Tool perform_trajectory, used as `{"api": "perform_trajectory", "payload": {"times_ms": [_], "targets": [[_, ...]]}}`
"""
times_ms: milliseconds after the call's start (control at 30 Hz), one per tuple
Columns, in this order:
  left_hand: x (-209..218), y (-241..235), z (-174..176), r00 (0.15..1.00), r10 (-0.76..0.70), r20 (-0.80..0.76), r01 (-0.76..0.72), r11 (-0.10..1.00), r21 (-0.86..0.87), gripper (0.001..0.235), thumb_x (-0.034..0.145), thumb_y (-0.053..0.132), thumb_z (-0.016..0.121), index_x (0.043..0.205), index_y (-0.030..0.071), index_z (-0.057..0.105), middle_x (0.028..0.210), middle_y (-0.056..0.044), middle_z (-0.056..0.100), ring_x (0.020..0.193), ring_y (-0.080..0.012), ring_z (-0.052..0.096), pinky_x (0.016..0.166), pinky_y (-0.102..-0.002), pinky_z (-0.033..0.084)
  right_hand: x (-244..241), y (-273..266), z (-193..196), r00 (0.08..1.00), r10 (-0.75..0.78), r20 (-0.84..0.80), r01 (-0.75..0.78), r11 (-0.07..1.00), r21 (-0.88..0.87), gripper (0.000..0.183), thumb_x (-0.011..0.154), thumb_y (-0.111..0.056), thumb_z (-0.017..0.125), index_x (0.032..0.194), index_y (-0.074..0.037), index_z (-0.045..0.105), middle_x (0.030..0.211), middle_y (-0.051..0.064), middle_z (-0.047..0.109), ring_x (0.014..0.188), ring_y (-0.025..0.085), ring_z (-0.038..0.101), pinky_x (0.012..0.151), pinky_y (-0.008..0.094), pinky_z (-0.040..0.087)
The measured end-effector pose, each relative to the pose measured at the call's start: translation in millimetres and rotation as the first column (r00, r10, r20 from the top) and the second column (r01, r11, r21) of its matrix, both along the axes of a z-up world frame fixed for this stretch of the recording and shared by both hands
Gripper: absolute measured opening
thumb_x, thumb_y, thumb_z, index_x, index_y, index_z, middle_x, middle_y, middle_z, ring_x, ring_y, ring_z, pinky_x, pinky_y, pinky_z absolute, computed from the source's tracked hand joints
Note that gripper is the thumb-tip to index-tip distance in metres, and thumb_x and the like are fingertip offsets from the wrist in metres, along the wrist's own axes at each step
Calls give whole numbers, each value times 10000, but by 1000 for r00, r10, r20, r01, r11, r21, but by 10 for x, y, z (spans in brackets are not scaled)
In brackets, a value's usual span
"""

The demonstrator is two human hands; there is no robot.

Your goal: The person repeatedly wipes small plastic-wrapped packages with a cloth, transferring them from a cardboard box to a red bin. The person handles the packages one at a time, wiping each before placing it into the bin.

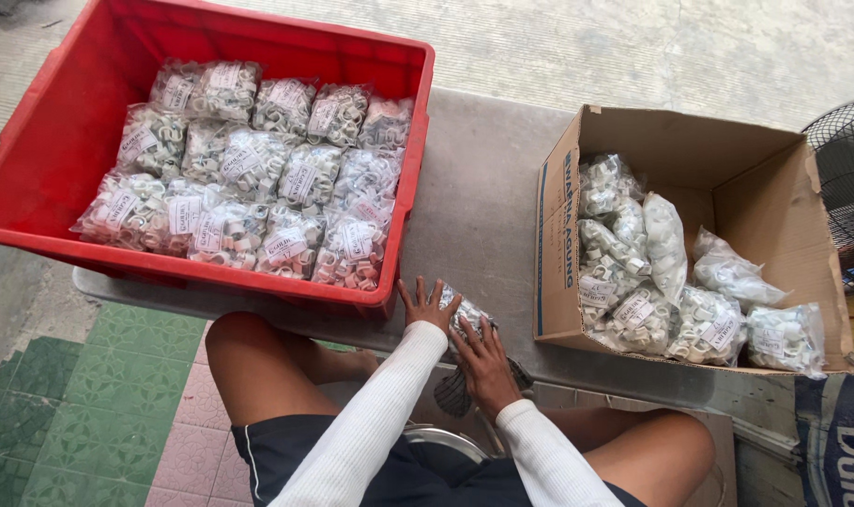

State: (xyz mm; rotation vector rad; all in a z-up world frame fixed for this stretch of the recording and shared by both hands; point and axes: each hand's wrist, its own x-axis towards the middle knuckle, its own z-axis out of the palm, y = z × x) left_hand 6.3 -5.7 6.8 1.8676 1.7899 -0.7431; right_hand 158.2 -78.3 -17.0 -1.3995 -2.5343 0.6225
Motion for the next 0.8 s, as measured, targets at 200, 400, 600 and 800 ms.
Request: {"api": "perform_trajectory", "payload": {"times_ms": [200,400,600,800], "targets": [[33,-117,579,1000,9,5,-9,1000,-9,631,997,362,459,1531,479,143,1673,5,94,1518,-408,-39,1051,-776,-211,354,478,-797,922,-386,23,371,900,227,496,969,-326,495,1459,-247,486,1507,190,413,1417,505,301,1119,609,313],[1,-86,442,1000,-17,-17,16,1000,-16,611,1011,374,436,1534,474,138,1673,10,87,1516,-405,-40,1057,-775,-207,-114,-28,-260,983,-141,-117,154,982,110,633,932,-426,591,1479,-147,439,1555,213,331,1419,514,252,1122,581,275],[9,-114,564,1000,14,8,-14,1000,-8,671,970,429,498,1531,473,134,1672,2,96,1513,-420,-19,1047,-776,-224,152,252,-332,983,-161,86,152,984,96,919,845,-678,595,1543,-162,291,1594,197,236,1448,487,195,1146,634,212],[-8,-42,202,1000,-15,-14,14,1000,-19,920,818,578,664,1545,452,114,1669,-11,87,1505,-425,-32,1041,-792,-215,171,152,124,967,-220,132,231,970,-79,1400,480,-691,889,1553,-134,183,1607,231,121,1464,492,132,1150,637,235]]}}
